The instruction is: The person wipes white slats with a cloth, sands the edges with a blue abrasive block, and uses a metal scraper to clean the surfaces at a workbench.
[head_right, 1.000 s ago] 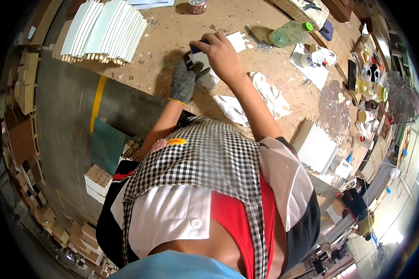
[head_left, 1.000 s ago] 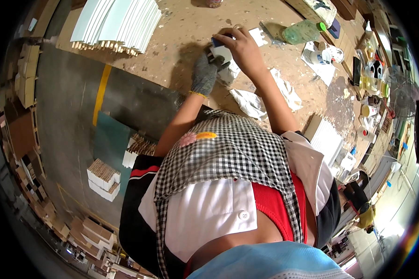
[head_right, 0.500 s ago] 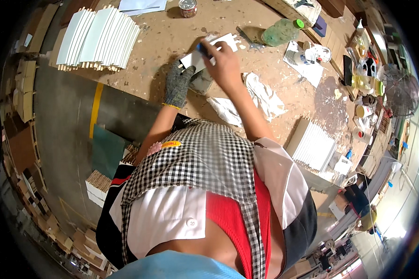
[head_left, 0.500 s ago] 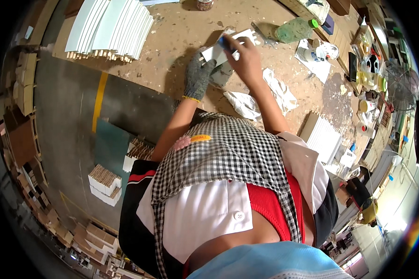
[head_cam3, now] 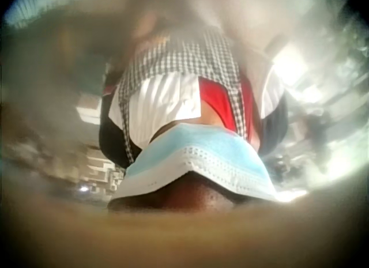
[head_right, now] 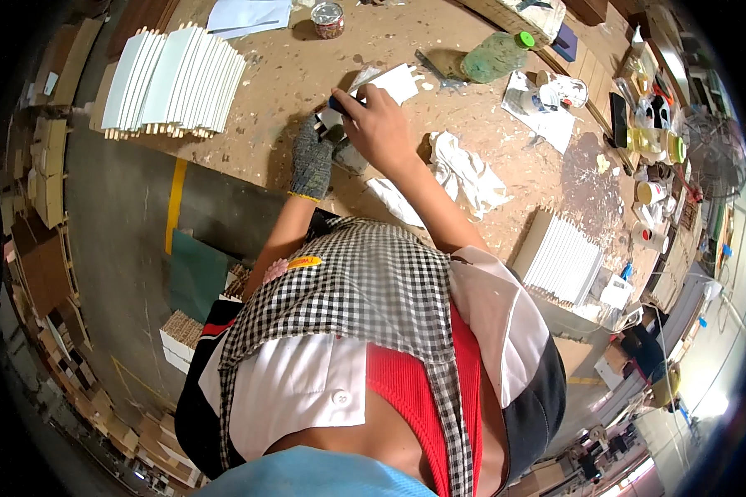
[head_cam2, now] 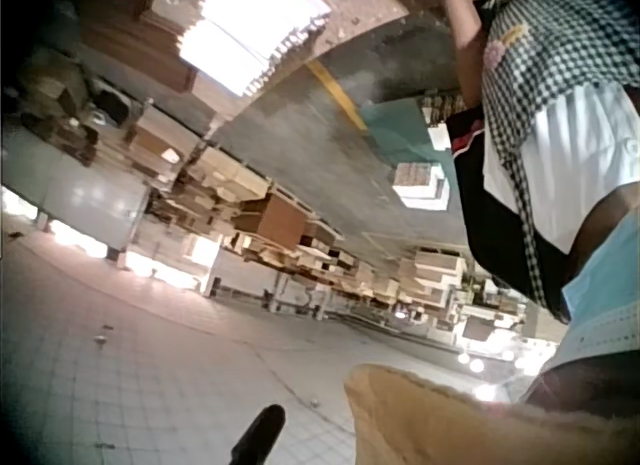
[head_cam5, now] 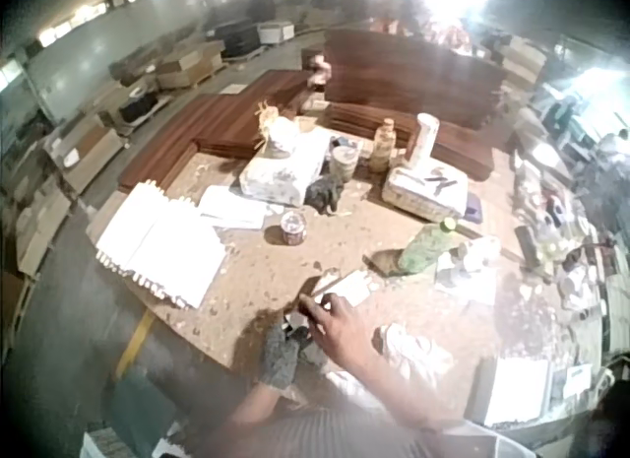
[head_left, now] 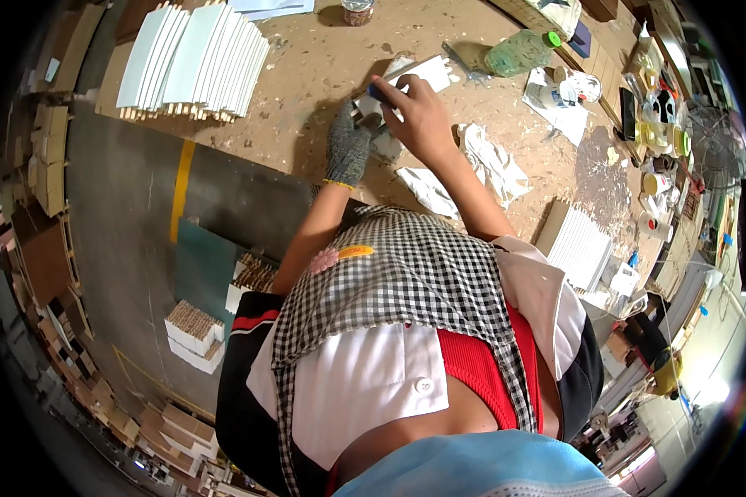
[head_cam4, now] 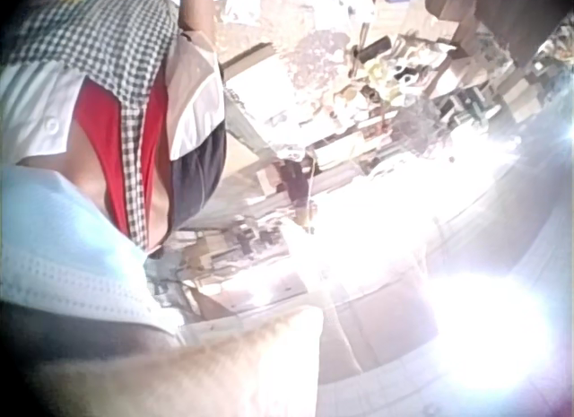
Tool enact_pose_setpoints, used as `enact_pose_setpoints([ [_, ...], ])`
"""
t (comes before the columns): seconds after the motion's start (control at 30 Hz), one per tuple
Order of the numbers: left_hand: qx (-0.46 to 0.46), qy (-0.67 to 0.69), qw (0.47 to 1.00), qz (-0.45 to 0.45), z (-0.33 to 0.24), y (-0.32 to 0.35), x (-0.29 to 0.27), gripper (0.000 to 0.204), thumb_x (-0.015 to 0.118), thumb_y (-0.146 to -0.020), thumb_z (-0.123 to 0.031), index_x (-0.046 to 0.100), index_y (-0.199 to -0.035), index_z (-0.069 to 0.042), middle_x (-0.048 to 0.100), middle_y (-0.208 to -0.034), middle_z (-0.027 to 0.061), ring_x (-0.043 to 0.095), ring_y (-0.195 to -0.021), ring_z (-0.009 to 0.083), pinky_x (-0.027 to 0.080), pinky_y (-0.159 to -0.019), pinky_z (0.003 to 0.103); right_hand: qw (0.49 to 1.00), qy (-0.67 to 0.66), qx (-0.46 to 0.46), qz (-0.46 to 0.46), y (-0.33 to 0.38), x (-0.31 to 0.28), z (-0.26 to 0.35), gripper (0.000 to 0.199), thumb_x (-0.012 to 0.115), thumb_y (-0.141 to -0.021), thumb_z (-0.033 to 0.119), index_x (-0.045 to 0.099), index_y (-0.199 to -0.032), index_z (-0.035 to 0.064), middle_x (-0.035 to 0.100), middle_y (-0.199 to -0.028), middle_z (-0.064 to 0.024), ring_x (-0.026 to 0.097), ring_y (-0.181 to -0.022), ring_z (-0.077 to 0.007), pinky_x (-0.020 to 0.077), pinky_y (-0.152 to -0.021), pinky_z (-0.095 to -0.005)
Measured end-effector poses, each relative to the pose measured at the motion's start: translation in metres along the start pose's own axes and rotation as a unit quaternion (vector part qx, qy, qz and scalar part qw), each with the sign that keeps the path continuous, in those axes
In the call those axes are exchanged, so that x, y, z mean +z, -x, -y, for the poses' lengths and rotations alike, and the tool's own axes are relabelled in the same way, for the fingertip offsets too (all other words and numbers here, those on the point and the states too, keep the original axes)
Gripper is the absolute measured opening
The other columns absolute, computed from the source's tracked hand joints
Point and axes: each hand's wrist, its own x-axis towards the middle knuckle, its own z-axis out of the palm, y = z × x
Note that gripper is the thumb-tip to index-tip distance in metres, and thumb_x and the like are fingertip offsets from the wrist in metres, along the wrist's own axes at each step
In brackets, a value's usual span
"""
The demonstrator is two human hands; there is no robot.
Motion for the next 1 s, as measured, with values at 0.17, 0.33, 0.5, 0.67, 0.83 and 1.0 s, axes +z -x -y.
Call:
enact_pose_setpoints([
  [0.17,0.042,0.036,0.998,0.016,-0.005,0.004,0.006,0.046,0.066,-0.094,-0.011,0.050,-0.135,0.001,0.061,-0.123,0.0114,0.060,-0.108,0.0201,0.058,-0.088,0.033,0.994,0.039,0.088,-0.051,-0.001,-0.003,-0.067,0.049,0.073,-0.078,0.009,0.067,-0.127,0.0159,0.059,-0.099,-0.0163,0.059,-0.093,-0.0348,0.0510,-0.080,-0.0445],
  [0.33,0.027,0.100,0.994,0.041,-0.013,0.004,0.019,0.042,0.059,-0.092,0.007,0.046,-0.132,0.004,0.056,-0.126,0.0168,0.061,-0.108,0.0259,0.061,-0.093,0.043,0.974,0.057,0.191,-0.108,0.002,-0.031,-0.133,0.044,0.074,-0.082,0.015,0.069,-0.126,0.0176,0.063,-0.103,-0.0164,0.063,-0.093,-0.0350,0.0523,-0.081,-0.0430],
  [0.5,-0.010,0.095,0.995,-0.002,-0.017,0.010,0.014,0.033,0.059,-0.092,0.004,0.049,-0.122,0.011,0.057,-0.115,0.0178,0.060,-0.100,0.0261,0.063,-0.087,0.041,0.941,-0.115,0.318,0.015,0.047,-0.055,-0.166,0.048,0.077,-0.078,0.032,0.071,-0.123,0.0176,0.070,-0.098,-0.0209,0.067,-0.086,-0.0347,0.0537,-0.079,-0.0406],
  [0.67,-0.063,0.104,0.992,-0.043,-0.026,0.006,0.012,0.029,0.056,-0.095,0.001,0.048,-0.120,0.012,0.054,-0.116,0.0185,0.061,-0.100,0.0282,0.066,-0.080,0.039,0.832,0.125,0.539,-0.051,0.132,-0.098,-0.269,0.048,0.069,-0.080,0.037,0.070,-0.123,0.0134,0.073,-0.093,-0.0217,0.070,-0.088,-0.0391,0.0557,-0.081,-0.0470],
  [0.83,-0.083,0.112,0.990,0.001,-0.013,-0.015,0.018,0.044,0.054,-0.103,-0.027,0.050,-0.130,0.008,0.055,-0.128,0.0202,0.057,-0.116,0.0328,0.060,-0.091,0.048,0.773,0.319,0.535,-0.121,0.201,-0.140,-0.341,0.060,0.073,-0.084,0.045,0.062,-0.131,0.0096,0.067,-0.115,-0.0273,0.066,-0.101,-0.0442,0.0546,-0.085,-0.0495],
  [1.0,-0.138,0.205,0.964,-0.098,-0.011,-0.013,-0.002,0.063,0.038,-0.105,-0.055,0.050,-0.134,0.000,0.058,-0.133,0.0171,0.058,-0.122,0.0340,0.053,-0.099,0.056,0.923,0.125,0.361,0.040,0.163,-0.090,-0.194,0.048,0.069,-0.091,0.044,0.066,-0.123,0.0085,0.065,-0.120,-0.0198,0.062,-0.110,-0.0390,0.0506,-0.092,-0.0488],
])
